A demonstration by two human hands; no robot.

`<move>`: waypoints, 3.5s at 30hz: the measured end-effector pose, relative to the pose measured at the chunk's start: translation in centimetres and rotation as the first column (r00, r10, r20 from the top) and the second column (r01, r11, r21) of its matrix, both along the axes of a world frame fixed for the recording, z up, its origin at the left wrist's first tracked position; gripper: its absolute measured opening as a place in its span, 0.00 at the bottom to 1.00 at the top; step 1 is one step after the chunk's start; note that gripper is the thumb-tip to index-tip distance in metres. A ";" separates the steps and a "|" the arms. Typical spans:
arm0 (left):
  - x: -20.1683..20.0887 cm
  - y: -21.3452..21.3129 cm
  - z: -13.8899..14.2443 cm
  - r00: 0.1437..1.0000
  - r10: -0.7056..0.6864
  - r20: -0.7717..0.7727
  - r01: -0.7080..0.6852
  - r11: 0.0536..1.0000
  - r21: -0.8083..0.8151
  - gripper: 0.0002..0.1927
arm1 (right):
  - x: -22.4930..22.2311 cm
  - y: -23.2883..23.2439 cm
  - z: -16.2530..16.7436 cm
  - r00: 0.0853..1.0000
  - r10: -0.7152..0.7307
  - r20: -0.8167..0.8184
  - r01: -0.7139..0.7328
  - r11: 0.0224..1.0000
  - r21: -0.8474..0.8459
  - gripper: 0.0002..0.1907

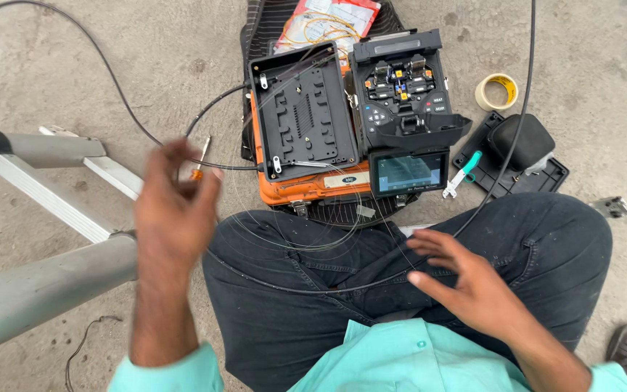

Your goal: The person sits on the ground and splices a fiber optic cable. They strip the cable jacket, place the fiber into a fusion splicer, operate the splicer, handle a fiber cleaver, and arrange the stripped fiber strands and protective sleeves in the splice tray.

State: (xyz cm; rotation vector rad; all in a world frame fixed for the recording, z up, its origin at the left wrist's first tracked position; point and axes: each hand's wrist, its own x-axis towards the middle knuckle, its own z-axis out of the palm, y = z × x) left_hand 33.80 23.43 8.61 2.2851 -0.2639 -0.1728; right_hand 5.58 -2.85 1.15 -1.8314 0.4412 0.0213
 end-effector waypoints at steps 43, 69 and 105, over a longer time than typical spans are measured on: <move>-18.4 -9.5 -11.7 0.577 -0.335 -0.745 -0.230 0.808 -0.542 0.07 | -0.5 1.6 -2.3 0.987 -0.085 -0.140 0.142 0.871 0.471 0.11; -19.5 -9.1 -8.5 0.713 -0.461 -0.528 -0.163 0.623 -0.765 0.03 | -2.6 0.4 -1.6 0.927 -0.371 -0.057 0.359 0.834 0.419 0.12; -17.4 -9.5 -3.1 0.881 -0.463 -0.093 0.440 0.877 -0.192 0.08 | 2.9 -2.4 -0.1 0.981 -0.077 -0.180 0.129 0.945 0.301 0.11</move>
